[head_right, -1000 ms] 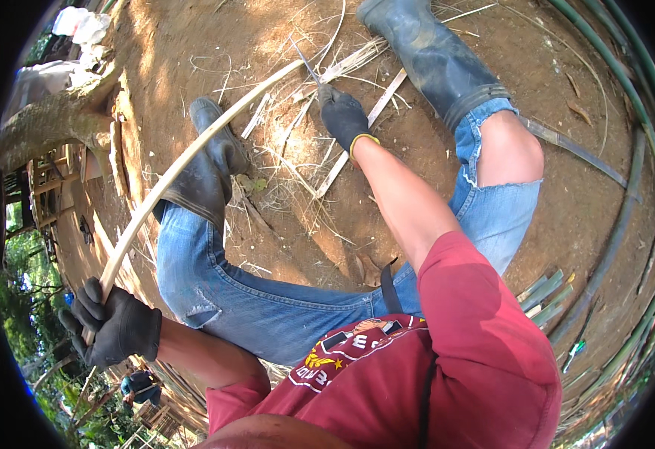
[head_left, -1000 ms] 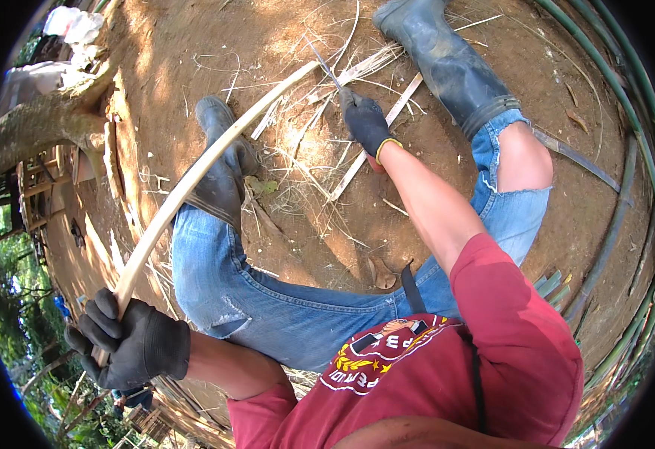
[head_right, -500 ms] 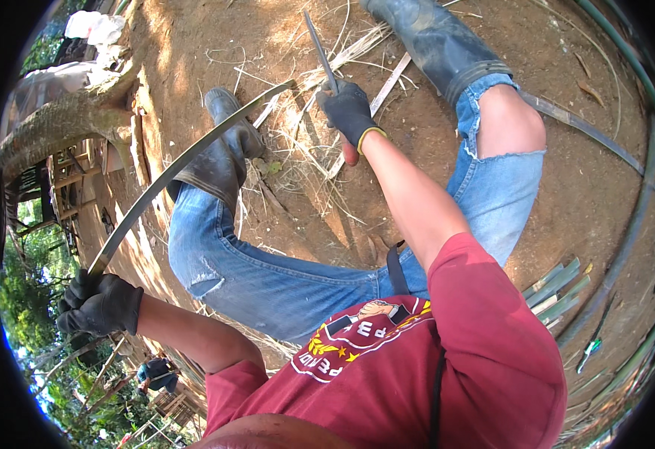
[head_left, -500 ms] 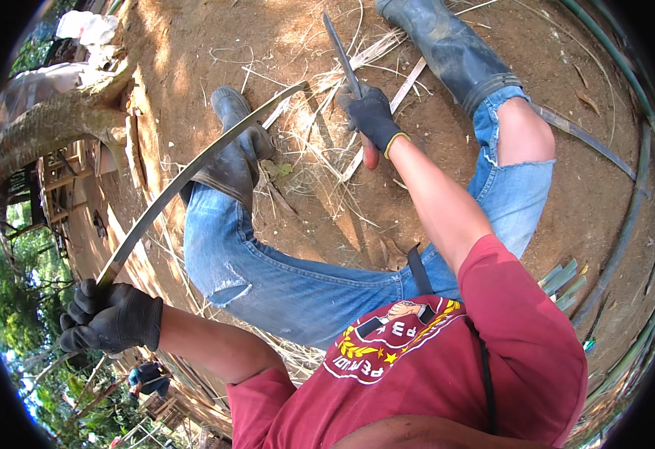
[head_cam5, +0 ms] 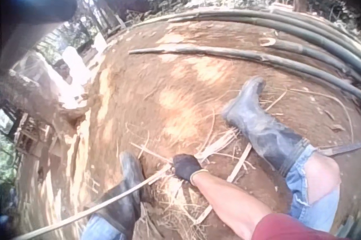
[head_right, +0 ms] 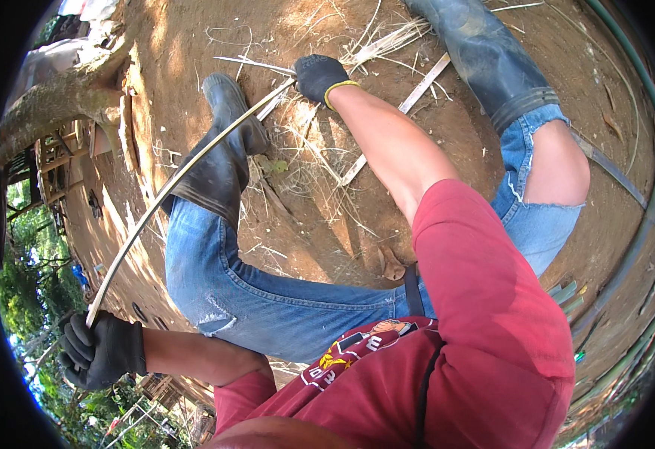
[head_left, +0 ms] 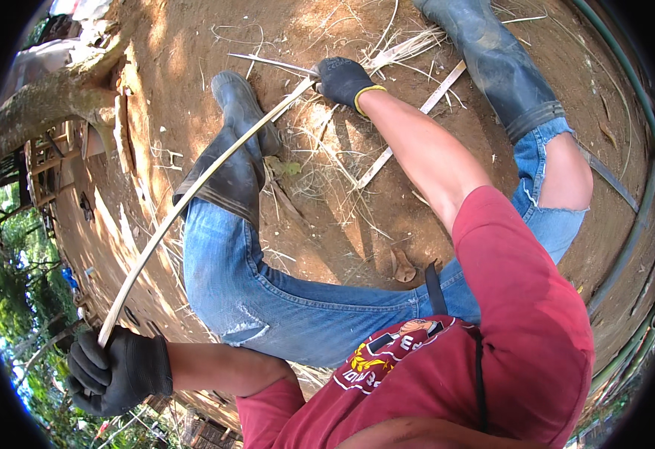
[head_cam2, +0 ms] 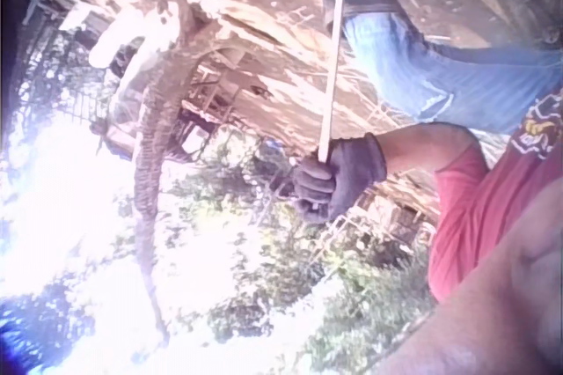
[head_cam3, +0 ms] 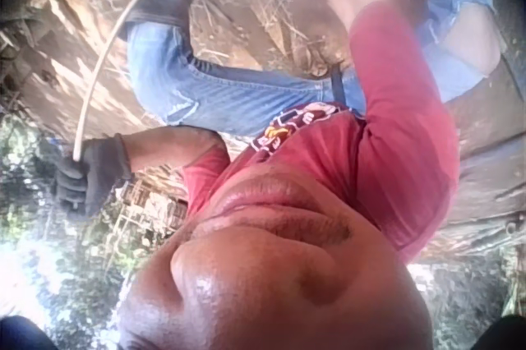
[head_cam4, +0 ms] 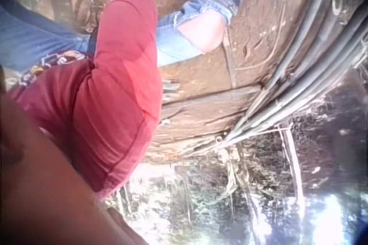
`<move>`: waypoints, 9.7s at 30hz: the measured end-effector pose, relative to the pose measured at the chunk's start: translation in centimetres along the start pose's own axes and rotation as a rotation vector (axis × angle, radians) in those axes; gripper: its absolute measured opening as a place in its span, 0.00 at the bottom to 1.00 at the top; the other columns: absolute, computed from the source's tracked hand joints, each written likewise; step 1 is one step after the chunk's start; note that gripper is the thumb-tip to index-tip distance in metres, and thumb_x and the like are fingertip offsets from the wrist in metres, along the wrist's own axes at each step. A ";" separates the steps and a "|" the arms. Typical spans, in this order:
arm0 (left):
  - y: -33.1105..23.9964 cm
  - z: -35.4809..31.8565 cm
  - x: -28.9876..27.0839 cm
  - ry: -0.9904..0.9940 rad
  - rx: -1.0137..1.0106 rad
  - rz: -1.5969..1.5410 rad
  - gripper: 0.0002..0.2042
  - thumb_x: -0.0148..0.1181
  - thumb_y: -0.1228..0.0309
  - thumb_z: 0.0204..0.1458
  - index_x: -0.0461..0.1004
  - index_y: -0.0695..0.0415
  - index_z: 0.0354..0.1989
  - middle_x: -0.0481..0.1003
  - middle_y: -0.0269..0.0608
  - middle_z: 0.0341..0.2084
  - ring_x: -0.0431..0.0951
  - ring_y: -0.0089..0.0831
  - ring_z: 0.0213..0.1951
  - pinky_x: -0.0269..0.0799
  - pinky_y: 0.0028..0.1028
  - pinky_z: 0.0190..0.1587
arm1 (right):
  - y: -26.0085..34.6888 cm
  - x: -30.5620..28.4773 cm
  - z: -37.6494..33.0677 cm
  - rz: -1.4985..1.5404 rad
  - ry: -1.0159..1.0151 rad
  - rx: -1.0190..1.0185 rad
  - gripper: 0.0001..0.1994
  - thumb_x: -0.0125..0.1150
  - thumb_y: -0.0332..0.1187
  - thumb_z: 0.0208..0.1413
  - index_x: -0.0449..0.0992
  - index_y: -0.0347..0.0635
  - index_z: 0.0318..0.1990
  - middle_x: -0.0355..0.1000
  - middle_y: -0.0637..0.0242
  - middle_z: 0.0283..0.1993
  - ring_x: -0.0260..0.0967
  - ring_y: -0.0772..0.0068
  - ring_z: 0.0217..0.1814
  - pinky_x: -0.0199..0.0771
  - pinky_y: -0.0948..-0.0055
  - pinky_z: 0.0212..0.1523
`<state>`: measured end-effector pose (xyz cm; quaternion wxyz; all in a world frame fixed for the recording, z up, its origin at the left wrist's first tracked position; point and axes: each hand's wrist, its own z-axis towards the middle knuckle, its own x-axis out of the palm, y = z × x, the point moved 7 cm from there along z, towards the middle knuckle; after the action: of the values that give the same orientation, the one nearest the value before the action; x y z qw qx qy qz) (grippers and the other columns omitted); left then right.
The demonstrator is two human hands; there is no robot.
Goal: The person sits on the ground and uses a curved blade to split a long bamboo pole into thin strips. They hold the bamboo with one hand and repeatedly strike it with the blade to separate the layers, occasionally inspecting the resulting strips.
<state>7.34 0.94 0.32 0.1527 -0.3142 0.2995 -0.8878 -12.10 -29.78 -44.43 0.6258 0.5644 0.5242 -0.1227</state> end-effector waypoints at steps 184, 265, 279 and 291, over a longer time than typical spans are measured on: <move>0.2 -1.0 -0.3 0.136 -0.023 -0.182 0.07 0.49 0.61 0.48 0.64 0.47 0.22 0.54 0.21 0.07 0.51 0.17 0.09 0.50 0.19 0.16 | 0.5 -7.2 -2.6 0.277 -0.432 -0.110 0.18 0.55 0.51 0.61 0.74 0.45 0.35 0.71 0.61 0.26 0.73 0.60 0.33 0.73 0.59 0.40; 0.7 -1.1 -1.5 -0.022 0.023 -0.110 0.09 0.51 0.64 0.47 0.66 0.49 0.17 0.58 0.24 0.06 0.55 0.17 0.07 0.53 0.16 0.14 | 1.5 -2.6 -3.0 -0.301 -0.383 -0.433 0.15 0.62 0.49 0.52 0.77 0.53 0.41 0.74 0.67 0.41 0.71 0.63 0.48 0.67 0.60 0.50; 0.6 -0.9 -1.8 -0.007 0.027 -0.081 0.10 0.51 0.61 0.47 0.68 0.51 0.19 0.57 0.25 0.06 0.57 0.17 0.08 0.54 0.17 0.14 | -7.0 -9.3 -2.3 -0.096 -0.531 0.108 0.13 0.62 0.48 0.54 0.79 0.49 0.36 0.76 0.62 0.33 0.73 0.59 0.39 0.70 0.60 0.46; 0.5 -1.0 -2.0 -0.039 0.053 -0.049 0.10 0.51 0.61 0.49 0.67 0.52 0.20 0.57 0.25 0.07 0.55 0.17 0.08 0.53 0.18 0.15 | 2.8 -1.9 -3.5 -0.242 -0.434 -0.521 0.13 0.59 0.49 0.54 0.77 0.52 0.32 0.74 0.70 0.33 0.71 0.65 0.40 0.66 0.63 0.47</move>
<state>8.23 1.92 -1.52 0.1451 -0.3344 0.2650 -0.8927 -12.61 -26.79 -40.71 0.8263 0.2807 0.4557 -0.1754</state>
